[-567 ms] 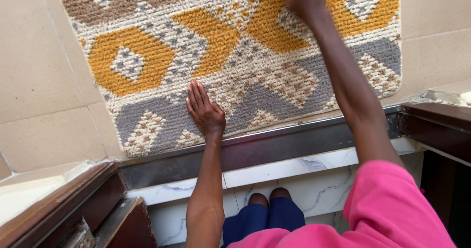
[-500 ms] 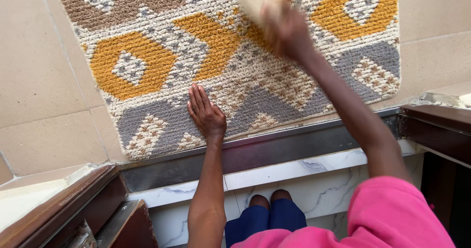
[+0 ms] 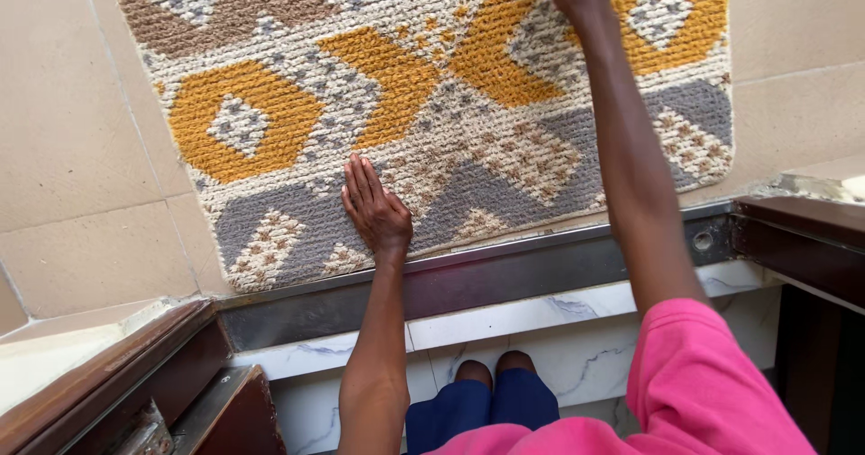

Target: The person brushes a rug with a hand brush while holding it in place.

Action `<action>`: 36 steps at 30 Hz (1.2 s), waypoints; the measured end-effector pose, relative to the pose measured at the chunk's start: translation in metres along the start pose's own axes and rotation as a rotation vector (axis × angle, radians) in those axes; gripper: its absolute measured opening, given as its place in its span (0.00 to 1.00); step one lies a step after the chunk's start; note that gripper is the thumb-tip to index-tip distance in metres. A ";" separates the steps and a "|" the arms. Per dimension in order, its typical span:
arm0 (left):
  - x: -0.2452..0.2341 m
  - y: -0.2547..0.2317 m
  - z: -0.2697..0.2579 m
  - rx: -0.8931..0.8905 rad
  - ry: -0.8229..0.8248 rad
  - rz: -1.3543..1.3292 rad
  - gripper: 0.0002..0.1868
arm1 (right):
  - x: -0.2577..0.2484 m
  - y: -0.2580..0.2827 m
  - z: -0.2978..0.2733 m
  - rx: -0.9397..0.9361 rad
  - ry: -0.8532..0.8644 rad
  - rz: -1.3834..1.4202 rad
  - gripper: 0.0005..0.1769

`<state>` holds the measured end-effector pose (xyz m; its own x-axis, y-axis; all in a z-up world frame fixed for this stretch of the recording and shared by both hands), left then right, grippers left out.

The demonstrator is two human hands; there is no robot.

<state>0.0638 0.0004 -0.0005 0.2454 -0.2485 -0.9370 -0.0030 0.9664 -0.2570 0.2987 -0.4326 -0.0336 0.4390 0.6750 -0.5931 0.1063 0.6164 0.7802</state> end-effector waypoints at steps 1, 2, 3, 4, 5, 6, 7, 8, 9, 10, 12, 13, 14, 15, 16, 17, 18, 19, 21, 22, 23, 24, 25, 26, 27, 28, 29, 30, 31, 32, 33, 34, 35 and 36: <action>0.000 -0.001 -0.001 -0.011 -0.002 -0.011 0.37 | -0.014 0.005 -0.018 0.149 -0.022 0.178 0.26; 0.000 -0.002 0.001 -0.011 -0.006 -0.014 0.37 | -0.027 0.016 -0.044 0.266 0.056 0.559 0.25; -0.001 -0.004 0.003 0.003 -0.025 -0.015 0.36 | -0.040 0.029 -0.072 0.383 0.136 0.939 0.29; -0.004 -0.004 -0.002 0.016 -0.031 -0.014 0.35 | -0.044 0.041 -0.098 0.466 0.215 1.075 0.34; -0.006 -0.003 -0.005 0.014 -0.023 -0.014 0.35 | -0.046 0.050 -0.120 0.549 0.294 1.210 0.40; -0.006 -0.003 -0.003 0.011 -0.026 -0.029 0.35 | -0.050 0.055 -0.135 0.553 0.289 1.205 0.40; -0.007 -0.004 -0.002 0.008 -0.029 -0.044 0.35 | -0.046 0.061 -0.152 0.588 0.351 1.251 0.40; -0.006 -0.006 0.000 0.010 -0.029 -0.048 0.35 | -0.043 0.064 -0.158 0.616 0.416 1.299 0.42; -0.006 -0.006 0.002 0.004 -0.019 -0.032 0.35 | -0.044 0.062 -0.159 0.613 0.414 1.296 0.42; -0.007 -0.004 0.000 -0.005 -0.004 -0.009 0.36 | -0.043 0.059 -0.166 0.608 0.404 1.297 0.42; -0.006 -0.005 0.000 0.003 -0.007 0.000 0.36 | -0.041 0.050 -0.175 0.605 0.397 1.300 0.43; -0.006 -0.005 0.001 0.011 -0.015 0.007 0.36 | -0.038 0.044 -0.177 0.636 0.418 1.302 0.42; -0.006 -0.005 0.001 0.012 -0.016 0.006 0.36 | -0.037 0.039 -0.177 0.664 0.436 1.303 0.41; -0.006 -0.005 0.002 0.019 -0.008 0.019 0.37 | -0.035 0.035 -0.175 0.662 0.435 1.303 0.41; -0.006 -0.007 -0.001 0.027 0.009 0.028 0.37 | -0.033 0.030 -0.178 0.671 0.436 1.284 0.41; -0.005 -0.006 -0.001 0.028 0.015 0.023 0.37 | -0.032 0.026 -0.182 0.680 0.438 1.266 0.41; -0.006 -0.004 -0.001 0.038 0.008 0.003 0.37 | -0.033 0.024 -0.189 0.689 0.434 1.261 0.41; -0.006 -0.005 -0.004 0.048 0.000 -0.016 0.36 | -0.036 0.024 -0.196 0.680 0.410 1.314 0.40; -0.004 -0.002 -0.002 0.060 0.003 -0.015 0.37 | -0.033 0.033 -0.196 0.656 0.404 1.384 0.40; -0.003 -0.001 -0.002 0.076 0.011 -0.022 0.37 | -0.037 0.035 -0.199 0.642 0.385 1.352 0.40; -0.003 0.003 -0.003 0.075 0.008 -0.015 0.37 | -0.040 0.037 -0.203 0.628 0.366 1.320 0.40; 0.000 0.003 -0.001 0.084 0.014 -0.033 0.36 | -0.042 0.040 -0.208 0.622 0.363 1.323 0.40; 0.002 0.005 0.000 0.093 0.019 -0.051 0.36 | -0.043 0.043 -0.213 0.637 0.366 1.313 0.40; 0.002 0.008 0.001 0.096 0.016 -0.053 0.36 | -0.044 0.044 -0.219 0.653 0.368 1.300 0.40; 0.002 0.010 0.002 0.115 0.021 -0.081 0.36 | -0.045 0.046 -0.223 0.649 0.365 1.301 0.40; 0.001 0.011 0.000 0.132 0.029 -0.109 0.35 | -0.046 0.045 -0.228 0.640 0.330 1.274 0.40; 0.000 0.014 0.000 0.134 0.030 -0.110 0.35 | -0.047 0.044 -0.232 0.632 0.295 1.247 0.41; 0.000 0.015 0.000 0.120 0.038 -0.100 0.35 | -0.045 0.044 -0.236 0.629 0.297 1.242 0.41; 0.002 0.014 -0.001 0.106 0.046 -0.090 0.34 | -0.044 0.043 -0.239 0.632 0.248 1.240 0.41; 0.008 0.001 0.002 0.109 0.039 -0.091 0.34 | -0.043 0.042 -0.236 0.630 0.197 1.246 0.41; 0.018 -0.013 0.006 0.033 -0.005 0.147 0.35 | -0.045 0.041 -0.230 0.623 0.196 1.248 0.41; 0.021 -0.022 0.010 -0.040 -0.044 0.391 0.36 | -0.043 0.044 -0.230 0.632 0.221 1.260 0.40; 0.029 -0.041 0.018 -0.035 -0.045 0.394 0.36 | -0.041 0.047 -0.230 0.641 0.245 1.272 0.39; 0.043 -0.062 0.026 -0.171 0.018 0.278 0.38 | -0.044 0.047 -0.229 0.642 0.237 1.273 0.39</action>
<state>0.0998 -0.0683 -0.0191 0.1956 0.0208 -0.9805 -0.2310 0.9726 -0.0254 0.0805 -0.3401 -0.0163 0.3906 0.7062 0.5905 0.1661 -0.6850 0.7094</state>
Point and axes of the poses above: each hand's wrist, its own z-axis towards the middle knuckle, its own x-axis out of the palm, y = z × x, the point moved 6 cm from there along z, towards the middle knuckle, and after that the axes turned 15 degrees about -y, right-handed, at the moved point
